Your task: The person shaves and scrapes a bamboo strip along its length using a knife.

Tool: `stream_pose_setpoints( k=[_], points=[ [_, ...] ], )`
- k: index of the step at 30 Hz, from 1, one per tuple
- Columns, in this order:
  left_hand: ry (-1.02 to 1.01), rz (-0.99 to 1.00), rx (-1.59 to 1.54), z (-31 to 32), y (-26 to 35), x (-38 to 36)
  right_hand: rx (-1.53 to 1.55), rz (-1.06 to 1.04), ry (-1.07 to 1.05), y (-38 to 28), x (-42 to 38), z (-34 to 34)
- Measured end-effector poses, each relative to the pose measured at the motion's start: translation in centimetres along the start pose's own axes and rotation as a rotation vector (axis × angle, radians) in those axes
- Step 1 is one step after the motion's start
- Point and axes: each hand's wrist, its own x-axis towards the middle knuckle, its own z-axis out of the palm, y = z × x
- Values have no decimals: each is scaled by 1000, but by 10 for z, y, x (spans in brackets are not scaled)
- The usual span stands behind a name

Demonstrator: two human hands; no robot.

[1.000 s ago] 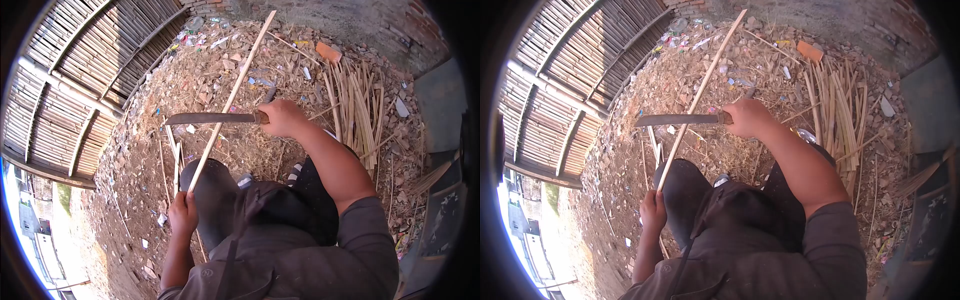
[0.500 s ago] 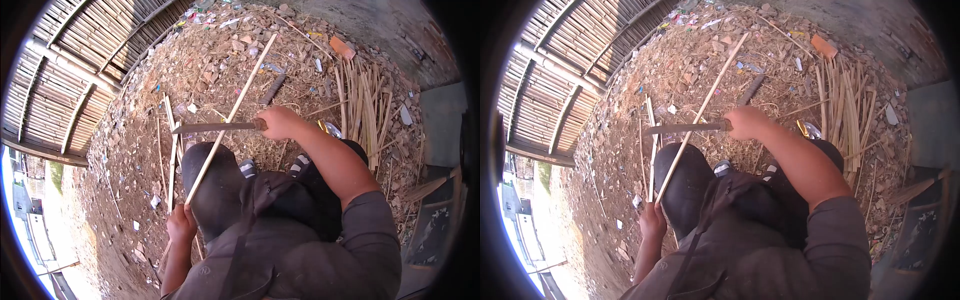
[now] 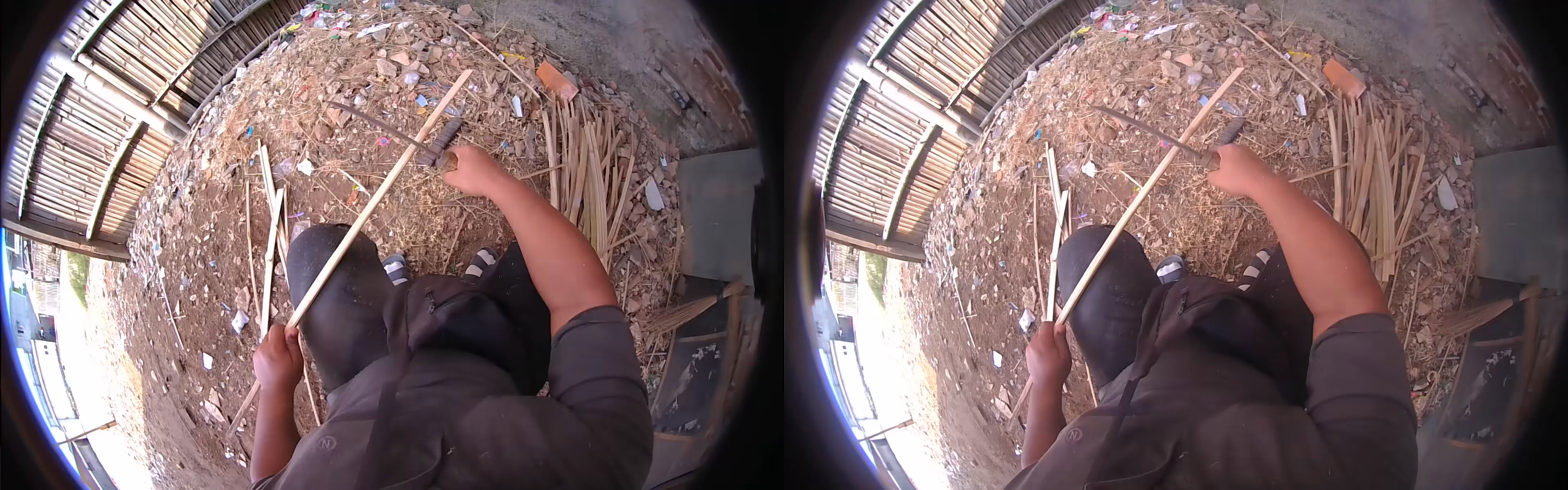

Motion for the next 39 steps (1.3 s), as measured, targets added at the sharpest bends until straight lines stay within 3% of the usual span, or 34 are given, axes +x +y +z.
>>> stream_pose_setpoints(
  k=[1,2,5,10,13,14,18,22,26,29,33,34,37,38,39],
  points=[
    [-10,8,1,-4,-1,2,1,30,-22,-5,-6,-2],
    [-22,17,1,-7,-2,4,-117,-101,41,-1,-7,16],
    [-58,28,-15,-9,-9,9,-253,-209,-165,-24,-25,26],
    [-104,-12,-66,-9,-6,14,-37,-67,-115,-6,-7,19],
    [-120,3,-100,-16,-6,15,-141,-176,-53,-25,-23,23],
    [-112,21,-80,-16,-7,14,-232,-239,-120,-38,-35,19],
    [-128,-27,-148,-5,-1,11,4,-129,-129,-23,-20,13],
    [-103,-47,-93,-5,-1,8,-76,-236,18,-28,-27,21],
    [-72,-14,-63,-14,2,1,-282,-295,-116,-63,-54,11],
    [-57,-51,-57,-1,4,3,-127,-111,-86,-20,-9,15],
    [-93,-72,-79,-8,4,4,-71,-215,8,-31,-24,18],
    [-76,-48,-65,-9,4,3,-188,-222,-3,-42,-30,18],
    [-59,-32,-34,-16,7,1,-311,-300,-178,-69,-47,9],
    [-71,-40,-22,-7,0,-2,-89,-243,-167,-39,-26,24],
    [-76,-46,-11,-9,0,-6,-113,-230,-169,-35,-27,28]
  ],
)
